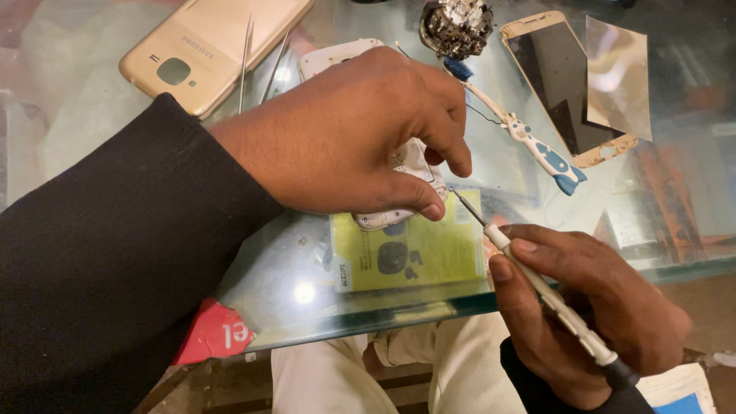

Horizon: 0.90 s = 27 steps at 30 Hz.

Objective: The person disassembles a smartphone by removing the back cover and unscrewing internal components. They use tweezers to lift parts and a screwdriver to remove screws from the battery area, then place the back cover aside.

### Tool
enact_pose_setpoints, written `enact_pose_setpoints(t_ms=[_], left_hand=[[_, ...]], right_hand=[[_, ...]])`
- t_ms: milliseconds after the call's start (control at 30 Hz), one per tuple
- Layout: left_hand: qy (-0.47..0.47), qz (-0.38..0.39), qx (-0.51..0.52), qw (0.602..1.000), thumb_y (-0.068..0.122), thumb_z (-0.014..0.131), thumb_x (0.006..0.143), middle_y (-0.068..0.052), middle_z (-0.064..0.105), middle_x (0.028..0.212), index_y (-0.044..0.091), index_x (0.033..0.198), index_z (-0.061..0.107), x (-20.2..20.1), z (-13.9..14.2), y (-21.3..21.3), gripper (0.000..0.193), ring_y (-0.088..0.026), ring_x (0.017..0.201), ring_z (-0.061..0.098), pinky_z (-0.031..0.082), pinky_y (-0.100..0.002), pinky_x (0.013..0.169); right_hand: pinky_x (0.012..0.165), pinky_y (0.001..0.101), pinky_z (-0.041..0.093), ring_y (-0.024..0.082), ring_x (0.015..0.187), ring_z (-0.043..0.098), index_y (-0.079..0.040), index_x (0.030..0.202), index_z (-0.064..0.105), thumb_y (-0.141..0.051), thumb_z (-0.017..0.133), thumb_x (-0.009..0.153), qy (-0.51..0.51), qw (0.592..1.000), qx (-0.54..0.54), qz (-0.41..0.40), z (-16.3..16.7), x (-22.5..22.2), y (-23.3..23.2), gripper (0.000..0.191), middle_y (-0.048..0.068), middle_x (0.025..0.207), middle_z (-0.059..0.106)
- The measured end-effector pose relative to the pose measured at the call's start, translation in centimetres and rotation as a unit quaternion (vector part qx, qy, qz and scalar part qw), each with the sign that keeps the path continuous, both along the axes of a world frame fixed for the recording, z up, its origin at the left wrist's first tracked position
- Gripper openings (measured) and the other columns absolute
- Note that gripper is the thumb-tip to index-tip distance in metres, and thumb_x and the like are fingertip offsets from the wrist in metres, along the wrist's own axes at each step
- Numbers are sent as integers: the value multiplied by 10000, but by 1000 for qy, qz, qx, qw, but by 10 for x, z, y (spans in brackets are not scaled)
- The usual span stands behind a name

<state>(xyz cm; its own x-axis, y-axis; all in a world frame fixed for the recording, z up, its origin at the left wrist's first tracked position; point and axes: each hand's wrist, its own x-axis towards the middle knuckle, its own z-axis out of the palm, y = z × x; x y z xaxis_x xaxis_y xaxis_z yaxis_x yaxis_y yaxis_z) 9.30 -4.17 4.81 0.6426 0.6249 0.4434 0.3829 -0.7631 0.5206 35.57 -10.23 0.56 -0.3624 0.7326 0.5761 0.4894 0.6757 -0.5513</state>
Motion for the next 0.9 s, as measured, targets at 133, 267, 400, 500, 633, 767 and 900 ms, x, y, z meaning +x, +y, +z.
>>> enact_pose_setpoints(t_ms=[133,267,400,500,633,767,900], left_hand=[[16,1,9,1000,221,839,884,-30,726,918,91,956,798,3,-5,2,154,-222,853,697,540,-385,748],[21,1,-8,1000,199,788,923,-13,718,886,99,918,785,4,-10,3,100,-201,839,699,543,-373,743],[28,18,-9,999,170,766,956,-44,693,889,62,942,748,-1,-10,7,110,-200,835,685,529,-376,739],[24,45,9,999,193,772,977,-56,684,932,46,971,724,-12,-5,14,154,-190,838,671,525,-355,734],[12,96,6,995,206,789,976,-43,663,926,47,983,718,-31,4,16,175,-165,826,627,500,-329,706],[81,222,-94,967,306,746,967,0,642,817,119,1023,756,-50,15,14,195,-141,742,567,475,-313,663],[178,240,-104,949,356,725,978,-13,669,824,140,1060,783,-82,24,22,238,-151,740,584,478,-325,635]], right_hand=[[815,259,586,228,993,767,13,1053,635,25,780,915,-5,1000,-3,-5,3,-1,-2,201,211,1060,746],[817,256,595,214,957,772,6,1077,645,22,772,940,4,1000,-18,-1,-3,8,-3,188,207,1063,748],[794,287,638,226,889,774,27,1166,581,-32,690,1042,128,990,-43,30,-10,11,-1,176,219,1032,742],[758,344,667,258,828,763,56,1201,581,-93,628,1099,294,951,-72,68,-9,2,5,186,222,992,706],[790,417,606,311,934,705,69,1193,579,-126,539,1105,313,921,-209,99,13,13,26,217,228,1021,648],[832,366,539,237,1042,641,34,1263,576,-172,461,1161,185,938,-212,203,33,38,89,257,138,1121,598],[833,282,532,145,912,619,-1,1227,600,-239,454,1190,56,962,-108,246,36,7,177,282,79,1076,674]])
